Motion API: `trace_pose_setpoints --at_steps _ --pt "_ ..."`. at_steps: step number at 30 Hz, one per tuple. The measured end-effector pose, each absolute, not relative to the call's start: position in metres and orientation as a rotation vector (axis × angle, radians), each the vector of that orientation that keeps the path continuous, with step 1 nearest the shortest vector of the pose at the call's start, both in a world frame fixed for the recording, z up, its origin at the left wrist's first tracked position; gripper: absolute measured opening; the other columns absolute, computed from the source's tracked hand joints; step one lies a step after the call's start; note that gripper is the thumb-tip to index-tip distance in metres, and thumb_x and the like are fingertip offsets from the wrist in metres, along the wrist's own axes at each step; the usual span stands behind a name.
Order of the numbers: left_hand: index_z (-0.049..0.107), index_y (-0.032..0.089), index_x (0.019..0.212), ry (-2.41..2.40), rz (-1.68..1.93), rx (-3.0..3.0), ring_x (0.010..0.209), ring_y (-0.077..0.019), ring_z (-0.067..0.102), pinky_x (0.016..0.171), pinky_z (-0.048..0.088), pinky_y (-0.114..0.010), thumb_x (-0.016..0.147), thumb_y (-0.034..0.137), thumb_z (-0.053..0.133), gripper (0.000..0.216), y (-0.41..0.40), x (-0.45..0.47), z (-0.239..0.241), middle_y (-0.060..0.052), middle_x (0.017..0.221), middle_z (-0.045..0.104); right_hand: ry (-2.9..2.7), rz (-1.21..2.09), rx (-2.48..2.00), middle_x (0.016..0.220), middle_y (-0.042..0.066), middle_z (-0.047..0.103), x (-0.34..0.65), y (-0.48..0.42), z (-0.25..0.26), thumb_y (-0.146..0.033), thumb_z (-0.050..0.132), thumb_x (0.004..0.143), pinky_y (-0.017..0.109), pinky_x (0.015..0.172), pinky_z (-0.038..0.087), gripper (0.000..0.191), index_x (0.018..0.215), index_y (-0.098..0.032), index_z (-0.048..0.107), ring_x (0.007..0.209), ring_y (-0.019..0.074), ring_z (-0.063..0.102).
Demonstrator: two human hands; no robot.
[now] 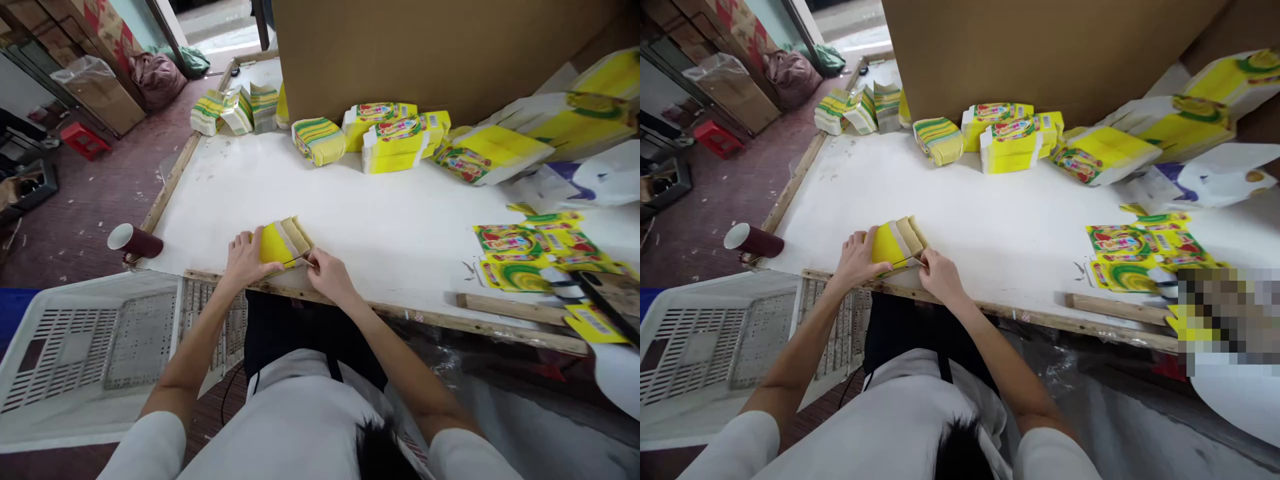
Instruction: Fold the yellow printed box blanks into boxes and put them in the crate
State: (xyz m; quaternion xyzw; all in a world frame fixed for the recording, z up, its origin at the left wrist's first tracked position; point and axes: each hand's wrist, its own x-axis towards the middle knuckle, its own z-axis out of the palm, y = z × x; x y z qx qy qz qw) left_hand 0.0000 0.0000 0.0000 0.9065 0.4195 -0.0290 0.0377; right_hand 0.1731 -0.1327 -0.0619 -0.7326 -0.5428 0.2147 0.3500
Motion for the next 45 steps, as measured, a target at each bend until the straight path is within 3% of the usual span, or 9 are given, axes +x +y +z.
trace_pose_setpoints --at_steps 6,11,13,16,22,30,36,40,45 --pt "0.033 0.022 0.147 1.368 -0.094 2.729 0.119 -0.0354 0.049 0.099 0.036 -0.044 0.076 0.077 0.057 0.093 0.0 0.004 0.0 -0.017 0.127 0.05 -1.441 0.621 -1.85 0.082 0.004 0.068 0.176 -0.141 -0.057 -0.014 0.051 0.077 0.028 0.065 0.04 0.009 0.08 -0.022 0.051 0.069 0.0188 0.06" --pt "0.034 0.021 0.145 1.339 -0.04 2.738 0.123 -0.0356 0.047 0.1 0.035 -0.044 0.078 0.075 0.055 0.089 0.0 0.006 0.0 -0.017 0.14 0.045 -1.623 0.779 -1.828 0.076 0.002 0.067 0.182 -0.16 -0.045 -0.01 0.054 0.079 0.026 0.063 0.038 0.012 0.082 -0.021 0.056 0.066 0.0163 0.058" --pt "0.035 0.02 0.144 1.335 -0.077 2.743 0.121 -0.0359 0.048 0.099 0.036 -0.045 0.081 0.073 0.054 0.085 0.0 0.007 0.0 -0.017 0.138 0.049 -1.652 0.884 -1.779 0.081 0.003 0.069 0.189 -0.165 -0.04 -0.016 0.061 0.082 0.027 0.065 0.041 0.008 0.088 -0.02 0.059 0.07 0.017 0.061" --pt "0.036 0.019 0.143 1.365 -0.115 2.744 0.117 -0.0358 0.05 0.096 0.037 -0.046 0.083 0.071 0.052 0.082 0.0 0.009 -0.001 -0.017 0.131 0.054 -1.554 0.992 -1.686 0.095 0.005 0.072 0.203 -0.162 -0.034 -0.031 0.069 0.083 0.028 0.073 0.047 0.019 0.097 -0.02 0.063 0.084 0.0191 0.066" --pt "0.038 0.019 0.142 1.396 -0.056 2.766 0.117 -0.0352 0.05 0.096 0.036 -0.045 0.08 0.071 0.055 0.082 -0.003 0.01 -0.003 -0.016 0.131 0.055 -1.559 0.524 -1.719 0.109 0.009 0.068 0.21 -0.125 -0.038 -0.017 0.049 0.094 0.032 0.079 0.05 0.026 0.113 -0.02 0.067 0.089 0.0196 0.065" --pt "0.039 0.021 0.142 1.437 -0.036 2.727 0.118 -0.0351 0.05 0.096 0.035 -0.044 0.079 0.075 0.053 0.084 -0.002 0.011 -0.005 -0.016 0.132 0.055 -1.858 0.078 -1.854 0.105 0.011 0.066 0.198 -0.121 -0.058 -0.011 0.044 0.095 0.036 0.079 0.046 0.03 0.101 -0.02 0.072 0.092 0.0237 0.058" --pt "0.039 0.021 0.142 1.441 -0.009 2.726 0.118 -0.0354 0.05 0.097 0.035 -0.044 0.079 0.076 0.052 0.084 -0.002 0.01 -0.007 -0.016 0.131 0.056 -1.929 0.171 -1.867 0.097 0.011 0.068 0.198 -0.117 -0.049 -0.017 0.048 0.096 0.034 0.08 0.043 0.02 0.088 -0.017 0.067 0.09 0.0234 0.059" --pt "0.039 0.02 0.143 1.405 0.028 2.766 0.117 -0.0354 0.05 0.095 0.036 -0.044 0.08 0.074 0.052 0.084 -0.001 0.008 -0.008 -0.016 0.131 0.056 -1.895 0.276 -1.948 0.091 0.011 0.069 0.195 -0.102 -0.04 -0.022 0.055 0.09 0.032 0.068 0.04 0.012 0.093 -0.015 0.065 0.078 0.0226 0.06" --pt "0.035 0.016 0.145 1.356 -0.01 2.8 0.117 -0.0363 0.049 0.095 0.035 -0.044 0.077 0.079 0.051 0.094 -0.001 0.006 -0.009 -0.02 0.131 0.054 -1.723 0.349 -2.051 0.097 0.015 0.071 0.185 -0.09 -0.038 -0.022 0.054 0.088 0.032 0.064 0.038 0.018 0.099 -0.014 0.066 0.078 0.0234 0.062"
